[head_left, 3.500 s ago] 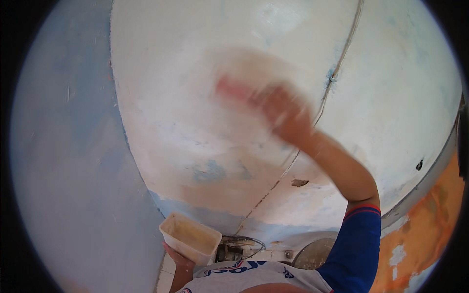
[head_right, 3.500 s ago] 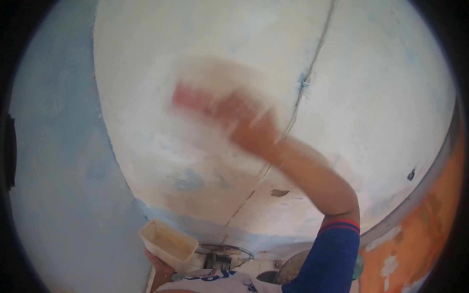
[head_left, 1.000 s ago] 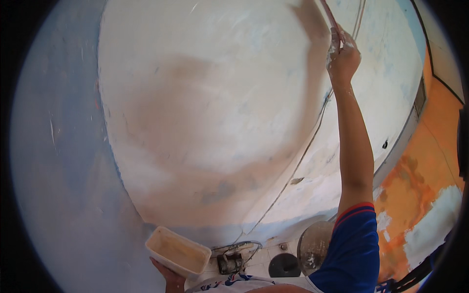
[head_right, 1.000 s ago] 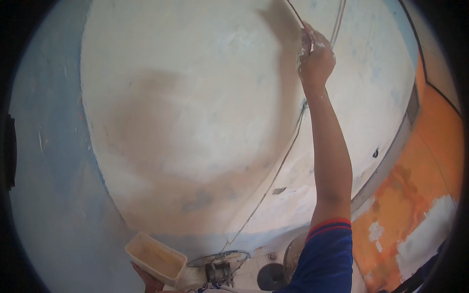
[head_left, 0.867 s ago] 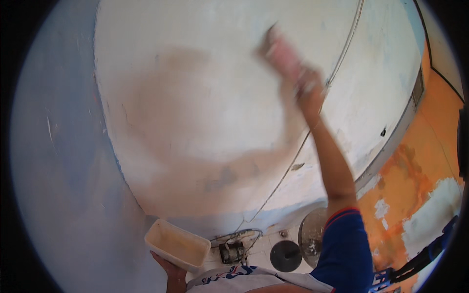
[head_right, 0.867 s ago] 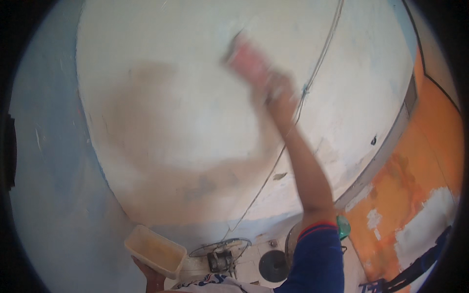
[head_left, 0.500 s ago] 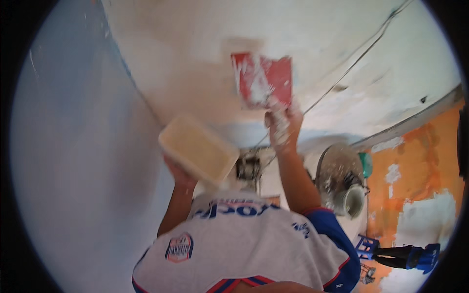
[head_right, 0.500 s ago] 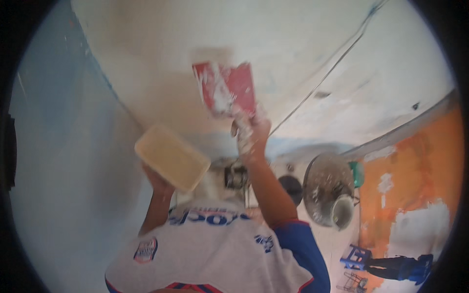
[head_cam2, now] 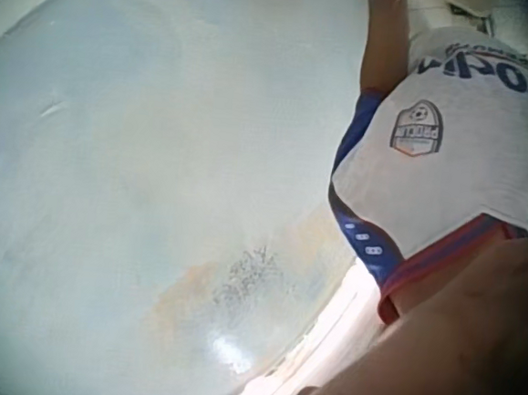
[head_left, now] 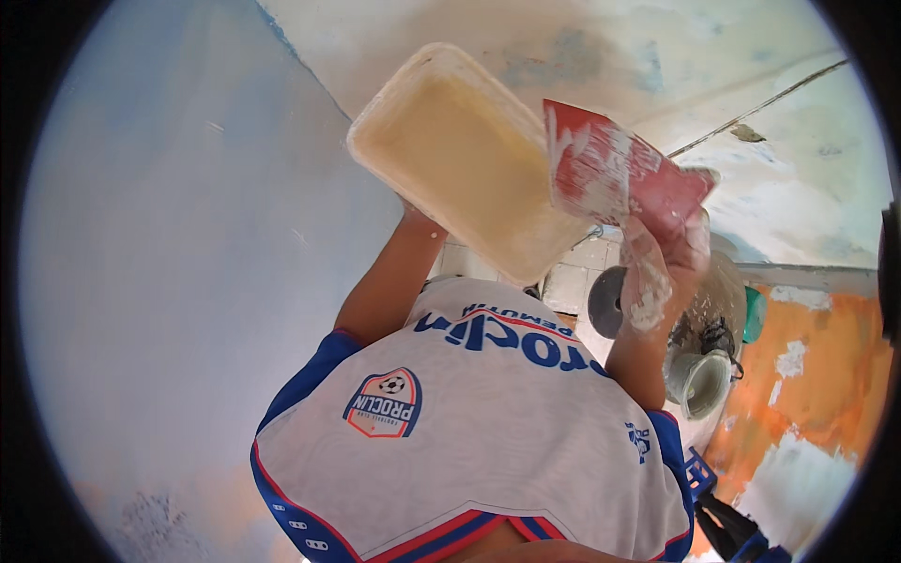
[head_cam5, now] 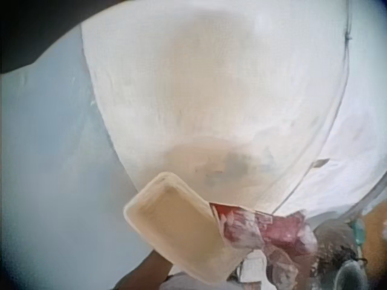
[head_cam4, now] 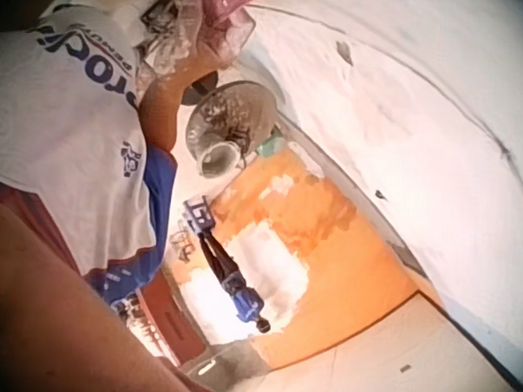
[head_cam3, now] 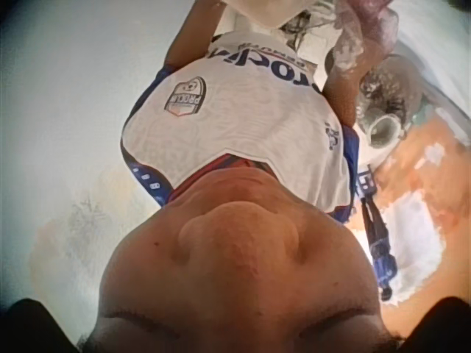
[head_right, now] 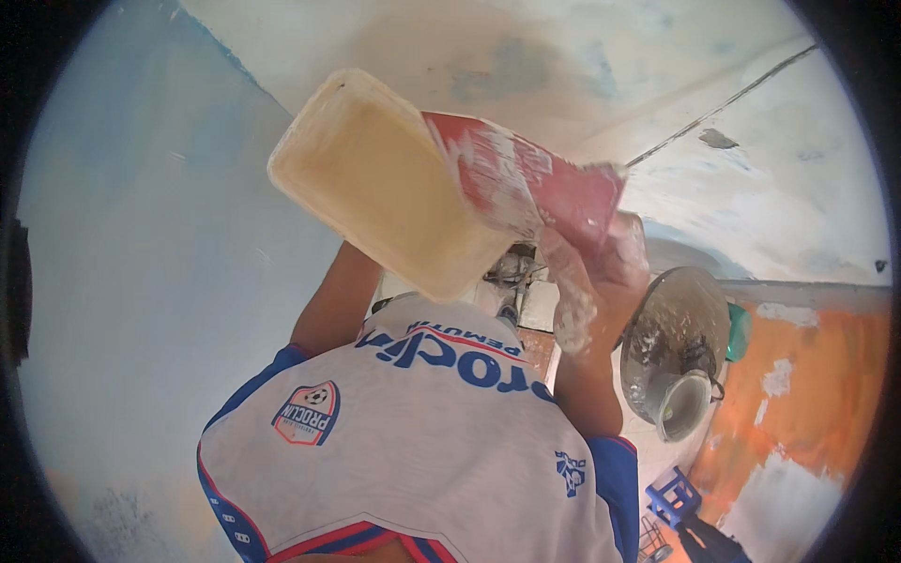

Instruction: The person applies plaster to a wall using a scraper, repeatedly scooping material from a container and smoothing it over the surface.

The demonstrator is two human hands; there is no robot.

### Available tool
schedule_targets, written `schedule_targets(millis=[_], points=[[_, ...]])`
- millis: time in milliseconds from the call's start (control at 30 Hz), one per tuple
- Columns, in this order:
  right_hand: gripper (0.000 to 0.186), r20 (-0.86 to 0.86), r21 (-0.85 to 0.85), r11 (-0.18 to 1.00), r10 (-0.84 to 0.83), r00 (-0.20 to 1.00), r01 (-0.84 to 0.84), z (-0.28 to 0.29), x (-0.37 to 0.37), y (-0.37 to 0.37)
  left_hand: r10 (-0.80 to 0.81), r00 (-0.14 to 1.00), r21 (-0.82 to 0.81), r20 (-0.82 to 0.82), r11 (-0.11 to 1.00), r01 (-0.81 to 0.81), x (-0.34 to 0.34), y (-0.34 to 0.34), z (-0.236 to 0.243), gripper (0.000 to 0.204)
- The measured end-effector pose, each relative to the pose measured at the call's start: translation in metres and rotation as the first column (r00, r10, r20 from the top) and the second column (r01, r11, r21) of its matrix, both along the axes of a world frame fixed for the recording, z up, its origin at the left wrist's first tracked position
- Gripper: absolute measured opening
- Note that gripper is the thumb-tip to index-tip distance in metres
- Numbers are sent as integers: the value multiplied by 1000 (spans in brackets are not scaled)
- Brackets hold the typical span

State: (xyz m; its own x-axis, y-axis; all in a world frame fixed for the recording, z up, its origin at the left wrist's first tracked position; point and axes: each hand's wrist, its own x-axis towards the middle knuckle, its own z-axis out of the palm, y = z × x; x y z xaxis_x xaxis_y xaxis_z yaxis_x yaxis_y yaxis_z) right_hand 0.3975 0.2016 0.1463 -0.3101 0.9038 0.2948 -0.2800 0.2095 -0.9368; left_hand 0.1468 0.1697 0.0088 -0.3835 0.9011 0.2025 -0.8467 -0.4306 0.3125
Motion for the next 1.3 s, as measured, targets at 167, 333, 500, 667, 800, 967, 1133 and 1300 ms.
schedule_targets(millis=[167,333,500,667,800,967,1133,1300], points=[[30,143,254,967,-24,989,-13,10,47,12,92,996,-14,19,996,-92,38,22,2,82],[30,230,166,984,31,973,-71,19,85,38,271,961,-42,62,962,-269,76,32,1,82],[25,382,440,876,18,924,-198,20,91,61,400,915,-47,58,916,-398,102,33,3,83],[27,420,447,809,187,888,-382,17,94,79,513,856,-39,57,858,-512,127,38,3,83],[20,497,550,699,165,852,-457,39,93,99,609,791,-37,56,793,-608,135,33,8,83],[21,574,525,654,201,794,-545,55,88,111,693,719,-32,52,721,-693,140,36,13,84],[27,490,520,649,304,817,-554,49,73,110,746,662,-21,69,665,-747,148,38,13,84],[23,528,589,565,272,805,-578,52,77,108,776,626,10,85,627,-779,151,30,17,85]])
